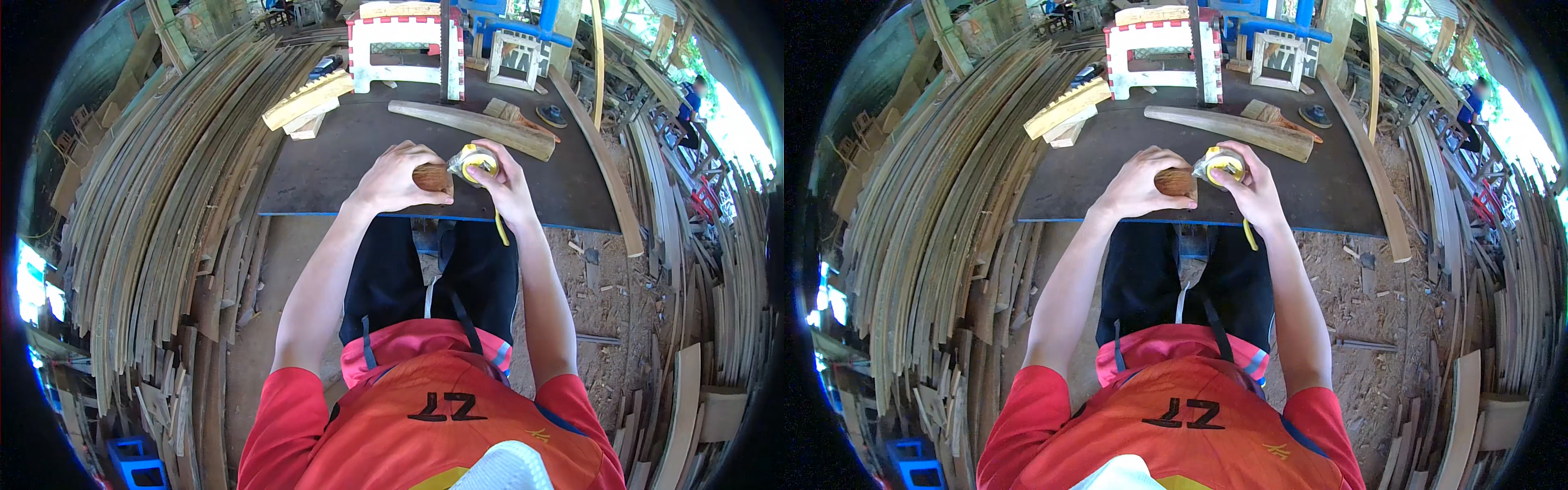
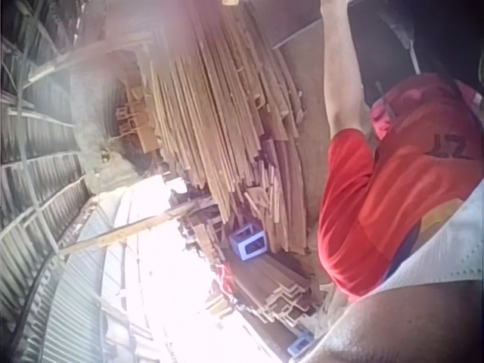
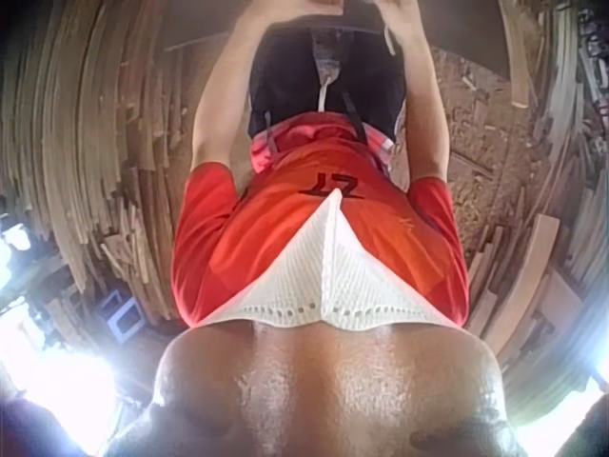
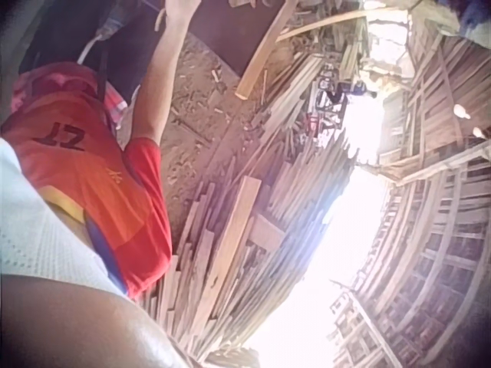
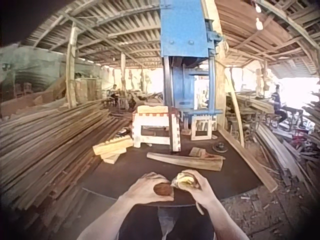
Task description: Measuring a piece of wood with a tape measure and preparing to apply a substance with a brush.
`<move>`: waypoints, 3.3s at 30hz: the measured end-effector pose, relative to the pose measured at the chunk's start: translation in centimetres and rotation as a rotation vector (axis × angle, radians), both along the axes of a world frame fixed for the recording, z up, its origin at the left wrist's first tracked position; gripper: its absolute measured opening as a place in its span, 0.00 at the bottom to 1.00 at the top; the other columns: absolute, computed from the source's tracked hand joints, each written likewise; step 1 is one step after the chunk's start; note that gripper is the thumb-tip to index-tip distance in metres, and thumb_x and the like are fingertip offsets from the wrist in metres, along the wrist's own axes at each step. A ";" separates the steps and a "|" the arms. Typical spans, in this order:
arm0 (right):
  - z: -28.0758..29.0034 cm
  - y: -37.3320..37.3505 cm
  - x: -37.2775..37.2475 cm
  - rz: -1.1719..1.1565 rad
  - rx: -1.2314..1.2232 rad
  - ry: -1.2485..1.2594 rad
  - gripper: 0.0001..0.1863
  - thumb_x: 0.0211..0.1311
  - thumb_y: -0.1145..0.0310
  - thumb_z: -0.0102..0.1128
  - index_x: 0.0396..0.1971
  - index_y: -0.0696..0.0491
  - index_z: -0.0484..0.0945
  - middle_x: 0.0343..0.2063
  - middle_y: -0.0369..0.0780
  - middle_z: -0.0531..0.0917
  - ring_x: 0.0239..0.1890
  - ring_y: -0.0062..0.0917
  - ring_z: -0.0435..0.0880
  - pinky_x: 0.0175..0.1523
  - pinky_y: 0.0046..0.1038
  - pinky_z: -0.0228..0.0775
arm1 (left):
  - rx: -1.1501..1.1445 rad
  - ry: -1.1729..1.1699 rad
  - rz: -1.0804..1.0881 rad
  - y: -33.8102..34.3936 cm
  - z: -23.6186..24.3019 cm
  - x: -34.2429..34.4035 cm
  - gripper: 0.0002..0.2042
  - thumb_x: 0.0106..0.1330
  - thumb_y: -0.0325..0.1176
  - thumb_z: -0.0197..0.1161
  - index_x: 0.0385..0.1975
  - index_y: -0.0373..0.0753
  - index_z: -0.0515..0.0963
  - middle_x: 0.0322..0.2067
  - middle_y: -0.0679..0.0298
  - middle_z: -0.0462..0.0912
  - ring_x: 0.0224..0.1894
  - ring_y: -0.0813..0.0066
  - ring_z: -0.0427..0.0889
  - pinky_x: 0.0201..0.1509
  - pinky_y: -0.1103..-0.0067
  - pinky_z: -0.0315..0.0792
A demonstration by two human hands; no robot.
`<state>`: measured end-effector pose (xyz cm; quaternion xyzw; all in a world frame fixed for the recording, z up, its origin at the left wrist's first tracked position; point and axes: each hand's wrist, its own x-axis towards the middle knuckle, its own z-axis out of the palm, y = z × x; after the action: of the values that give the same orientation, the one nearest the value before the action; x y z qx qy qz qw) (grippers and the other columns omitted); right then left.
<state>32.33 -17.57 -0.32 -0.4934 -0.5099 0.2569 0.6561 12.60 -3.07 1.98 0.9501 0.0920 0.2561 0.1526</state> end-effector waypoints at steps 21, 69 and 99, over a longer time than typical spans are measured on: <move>0.6 -0.6 -0.6 0.017 0.018 0.003 0.26 0.68 0.78 0.68 0.64 0.54 0.74 0.51 0.36 0.83 0.54 0.18 0.80 0.60 0.24 0.74 | -0.195 -0.184 -0.019 0.1 0.3 -0.9 0.27 0.55 0.48 0.82 0.48 0.37 0.83 0.42 0.56 0.89 0.45 0.62 0.88 0.54 0.69 0.79; 0.4 -0.7 -0.1 0.073 0.047 0.045 0.25 0.67 0.76 0.68 0.63 0.53 0.76 0.49 0.35 0.82 0.52 0.17 0.79 0.59 0.22 0.72 | -0.077 -0.078 -0.148 -1.6 1.1 -1.2 0.32 0.60 0.39 0.77 0.67 0.49 0.77 0.46 0.56 0.87 0.46 0.54 0.88 0.53 0.67 0.81; 0.5 -0.5 -0.5 0.005 -0.007 -0.071 0.25 0.65 0.79 0.67 0.62 0.54 0.75 0.47 0.35 0.82 0.51 0.16 0.80 0.58 0.21 0.72 | -0.234 -0.201 -0.173 -1.1 1.1 -1.4 0.24 0.67 0.30 0.71 0.64 0.41 0.78 0.49 0.55 0.85 0.48 0.63 0.85 0.56 0.69 0.77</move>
<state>31.83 -18.02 0.17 -0.5032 -0.5334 0.2426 0.6351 11.20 -4.20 3.11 0.8999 0.0231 0.3232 0.2919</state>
